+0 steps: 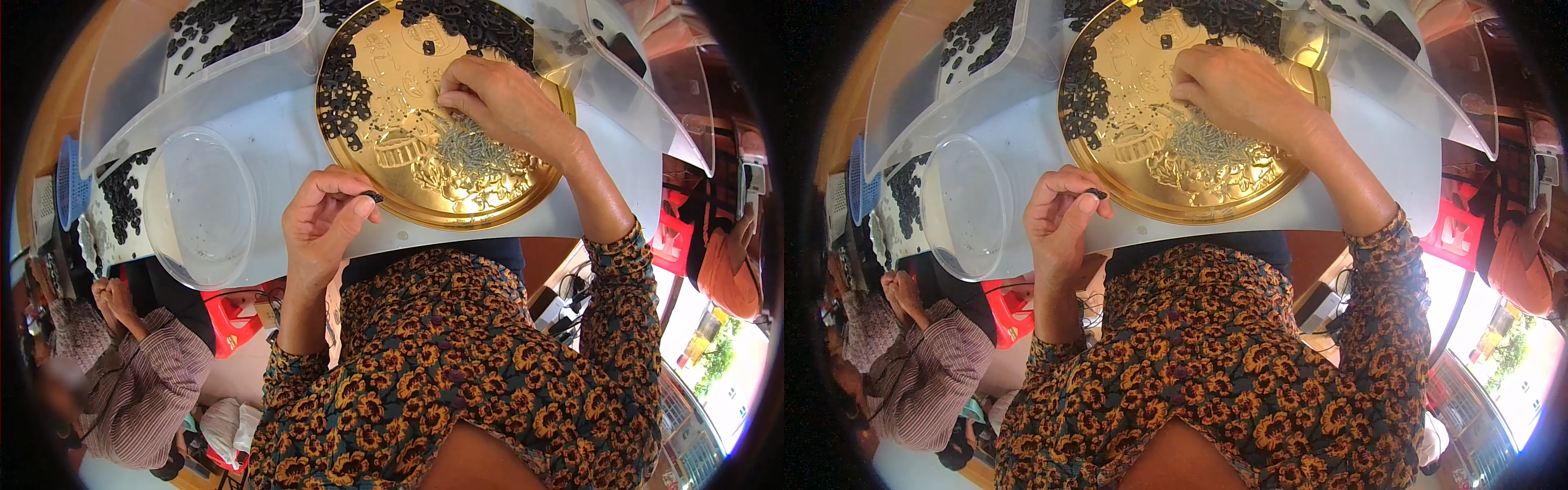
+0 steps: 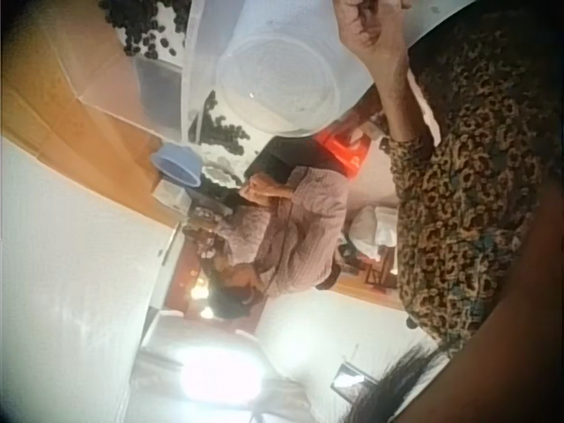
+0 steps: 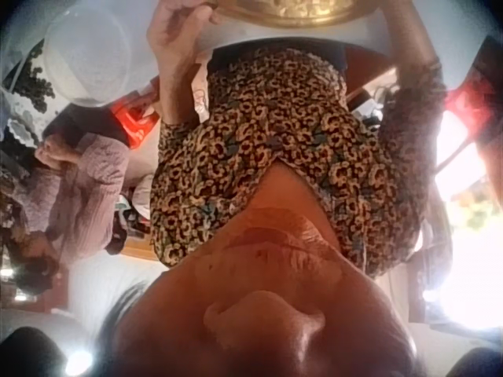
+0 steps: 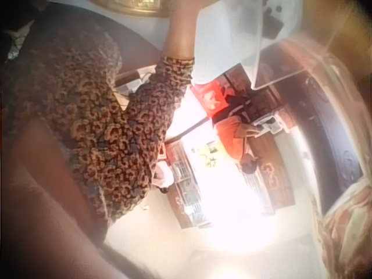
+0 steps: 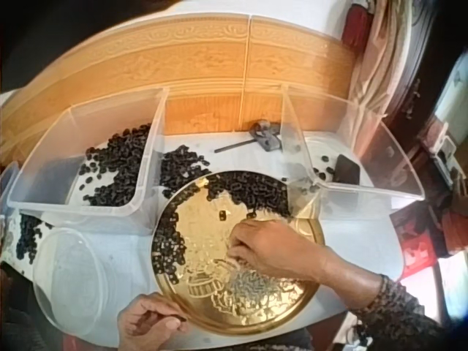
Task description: The person sits at a table and repeatedly picks up small black plastic rings and silver metal pins. They insert the pins into the rings to assemble them. The person works with their hands directly, without using tools, and places the assembled units onto a gold tray.
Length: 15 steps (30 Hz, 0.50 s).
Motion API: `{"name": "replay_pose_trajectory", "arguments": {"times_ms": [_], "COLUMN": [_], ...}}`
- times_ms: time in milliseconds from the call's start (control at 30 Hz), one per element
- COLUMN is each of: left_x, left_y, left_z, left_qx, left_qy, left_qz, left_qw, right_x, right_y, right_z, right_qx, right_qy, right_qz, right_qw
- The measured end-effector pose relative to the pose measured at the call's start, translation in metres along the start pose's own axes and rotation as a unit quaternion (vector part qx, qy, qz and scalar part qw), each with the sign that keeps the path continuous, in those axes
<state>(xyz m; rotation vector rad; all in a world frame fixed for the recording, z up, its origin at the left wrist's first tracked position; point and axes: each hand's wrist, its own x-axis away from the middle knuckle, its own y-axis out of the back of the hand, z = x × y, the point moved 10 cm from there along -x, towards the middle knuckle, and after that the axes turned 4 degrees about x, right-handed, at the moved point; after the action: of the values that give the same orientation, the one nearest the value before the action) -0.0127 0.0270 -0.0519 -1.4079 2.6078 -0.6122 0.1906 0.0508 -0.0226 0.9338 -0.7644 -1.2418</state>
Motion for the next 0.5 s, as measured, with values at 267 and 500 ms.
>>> {"name": "replay_pose_trajectory", "arguments": {"times_ms": [267, 500], "left_x": [0.000, -0.014], "left_y": [0.002, -0.008], "left_z": [0.002, -0.010], "left_qx": [0.005, 0.032], "left_qy": [0.001, -0.012], "left_qz": [-0.013, -0.059], "left_qw": [1.000, 0.998], "right_x": [0.003, 0.007], "right_y": [0.003, 0.003], "right_z": [-0.011, -0.006], "right_qx": [-0.078, -0.289], "right_qy": [-0.051, -0.088], "right_qz": [0.007, 0.014], "right_qw": [0.996, 0.953]}}
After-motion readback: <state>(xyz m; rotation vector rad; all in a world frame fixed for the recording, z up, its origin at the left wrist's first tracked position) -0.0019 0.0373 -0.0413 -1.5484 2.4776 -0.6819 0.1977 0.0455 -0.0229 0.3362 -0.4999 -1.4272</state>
